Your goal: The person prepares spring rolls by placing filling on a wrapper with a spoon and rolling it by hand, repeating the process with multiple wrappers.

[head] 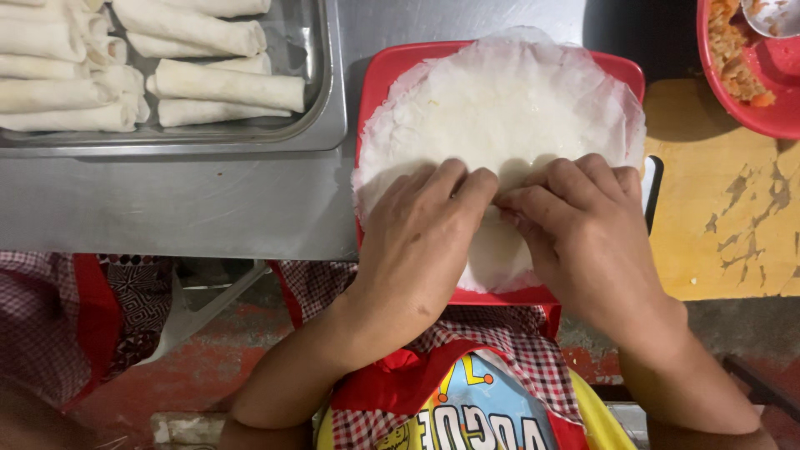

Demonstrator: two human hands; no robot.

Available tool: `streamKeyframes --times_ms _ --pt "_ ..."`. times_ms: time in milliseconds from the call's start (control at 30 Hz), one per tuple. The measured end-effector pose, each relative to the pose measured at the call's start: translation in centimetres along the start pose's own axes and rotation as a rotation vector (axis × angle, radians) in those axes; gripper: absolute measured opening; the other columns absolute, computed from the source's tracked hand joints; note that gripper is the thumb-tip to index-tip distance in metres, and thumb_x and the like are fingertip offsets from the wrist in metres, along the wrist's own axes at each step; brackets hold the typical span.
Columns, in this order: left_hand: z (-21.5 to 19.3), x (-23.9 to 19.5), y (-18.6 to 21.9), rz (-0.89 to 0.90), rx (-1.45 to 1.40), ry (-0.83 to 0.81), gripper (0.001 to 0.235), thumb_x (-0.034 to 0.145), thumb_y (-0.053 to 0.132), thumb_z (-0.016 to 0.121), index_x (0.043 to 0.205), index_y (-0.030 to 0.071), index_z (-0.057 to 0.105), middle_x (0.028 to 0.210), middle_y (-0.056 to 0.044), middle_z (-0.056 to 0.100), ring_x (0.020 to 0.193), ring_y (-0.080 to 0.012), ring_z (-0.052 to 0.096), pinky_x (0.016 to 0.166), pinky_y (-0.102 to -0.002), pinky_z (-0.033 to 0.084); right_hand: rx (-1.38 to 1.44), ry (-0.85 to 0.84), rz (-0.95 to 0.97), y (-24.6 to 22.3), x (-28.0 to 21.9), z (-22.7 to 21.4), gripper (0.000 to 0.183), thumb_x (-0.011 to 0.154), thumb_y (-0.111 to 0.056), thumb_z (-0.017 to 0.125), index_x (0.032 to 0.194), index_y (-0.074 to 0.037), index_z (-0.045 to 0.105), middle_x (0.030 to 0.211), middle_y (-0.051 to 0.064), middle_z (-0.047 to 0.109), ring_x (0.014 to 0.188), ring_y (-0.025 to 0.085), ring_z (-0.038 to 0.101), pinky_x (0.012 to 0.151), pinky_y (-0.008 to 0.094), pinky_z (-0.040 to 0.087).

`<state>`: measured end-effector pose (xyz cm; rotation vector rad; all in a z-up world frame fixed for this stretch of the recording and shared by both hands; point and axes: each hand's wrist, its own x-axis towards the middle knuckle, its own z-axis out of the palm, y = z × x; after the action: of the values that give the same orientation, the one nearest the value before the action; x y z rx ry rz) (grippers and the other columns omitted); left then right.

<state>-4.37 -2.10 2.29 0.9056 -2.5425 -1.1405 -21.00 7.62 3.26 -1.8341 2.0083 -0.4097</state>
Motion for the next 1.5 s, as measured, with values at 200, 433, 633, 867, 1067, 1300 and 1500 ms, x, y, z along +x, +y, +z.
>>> streamKeyframes --times_ms 200,433,633,867,1067,1300,1500 --pt "-1.4 -2.8 -1.8 0.065 -0.018 0.221 0.025 0.095 0.003 0.067 0.119 0.004 0.066 0.118 -0.009 0.063 0.114 -0.0292 0.061 0.104 -0.042 0.047 -0.018 -0.026 -0.012 0.2 0.4 -0.2 0.016 0.088 -0.015 0.078 0.102 -0.009 0.077 0.095 0.004 0.067 0.093 0.027 0.056 0.085 0.042 0.037" --pt "0.0 -4.3 -1.1 0.098 0.179 0.156 0.028 0.090 0.016 0.069 0.114 0.003 0.066 0.114 -0.010 0.065 0.108 -0.0254 0.060 0.093 -0.043 0.043 0.016 -0.017 -0.022 0.1 0.4 -0.2 0.016 0.086 -0.014 0.076 0.101 -0.010 0.078 0.094 0.004 0.066 0.093 0.026 0.057 0.085 0.042 0.037" --pt "0.9 -3.6 -1.4 0.030 0.129 0.092 0.027 0.101 0.002 0.063 0.128 0.002 0.062 0.113 -0.008 0.063 0.105 -0.0227 0.064 0.094 -0.041 0.047 0.003 -0.001 -0.025 0.2 0.4 -0.1 0.014 0.087 -0.014 0.076 0.100 -0.010 0.077 0.094 0.003 0.066 0.092 0.026 0.057 0.085 0.041 0.037" --pt "0.5 -3.6 -1.2 -0.086 -0.131 0.085 0.036 0.095 -0.005 0.059 0.131 0.003 0.061 0.121 -0.012 0.063 0.105 -0.0289 0.064 0.093 -0.042 0.052 -0.006 -0.010 -0.034 0.3 0.4 -0.3 0.014 0.086 -0.014 0.076 0.099 -0.009 0.076 0.094 0.004 0.067 0.092 0.027 0.057 0.085 0.042 0.036" --pt "1.4 -3.3 -0.3 -0.043 0.007 0.125 0.020 0.092 -0.004 0.063 0.111 0.003 0.065 0.113 -0.010 0.062 0.104 -0.0286 0.061 0.097 -0.044 0.047 0.118 -0.045 0.003 1.0 0.7 -0.5 0.015 0.087 -0.014 0.074 0.101 -0.009 0.073 0.093 0.004 0.067 0.093 0.027 0.059 0.086 0.041 0.037" --pt "0.2 -2.9 0.0 0.109 0.080 0.122 0.031 0.088 0.017 0.074 0.112 0.000 0.065 0.108 -0.011 0.060 0.104 -0.0285 0.058 0.096 -0.046 0.040 0.059 -0.030 -0.038 1.4 0.6 -0.3 0.015 0.082 -0.015 0.076 0.096 -0.008 0.074 0.095 0.007 0.066 0.093 0.030 0.057 0.085 0.041 0.036" --pt "0.0 -2.2 -0.1 0.103 0.186 0.128 0.014 0.091 0.015 0.073 0.101 0.006 0.071 0.100 -0.005 0.059 0.099 -0.0241 0.057 0.093 -0.043 0.039 0.153 0.151 -0.044 1.9 -1.2 -1.2 0.027 0.091 -0.002 0.070 0.116 -0.009 0.076 0.108 0.006 0.067 0.103 0.026 0.063 0.091 0.035 0.047"
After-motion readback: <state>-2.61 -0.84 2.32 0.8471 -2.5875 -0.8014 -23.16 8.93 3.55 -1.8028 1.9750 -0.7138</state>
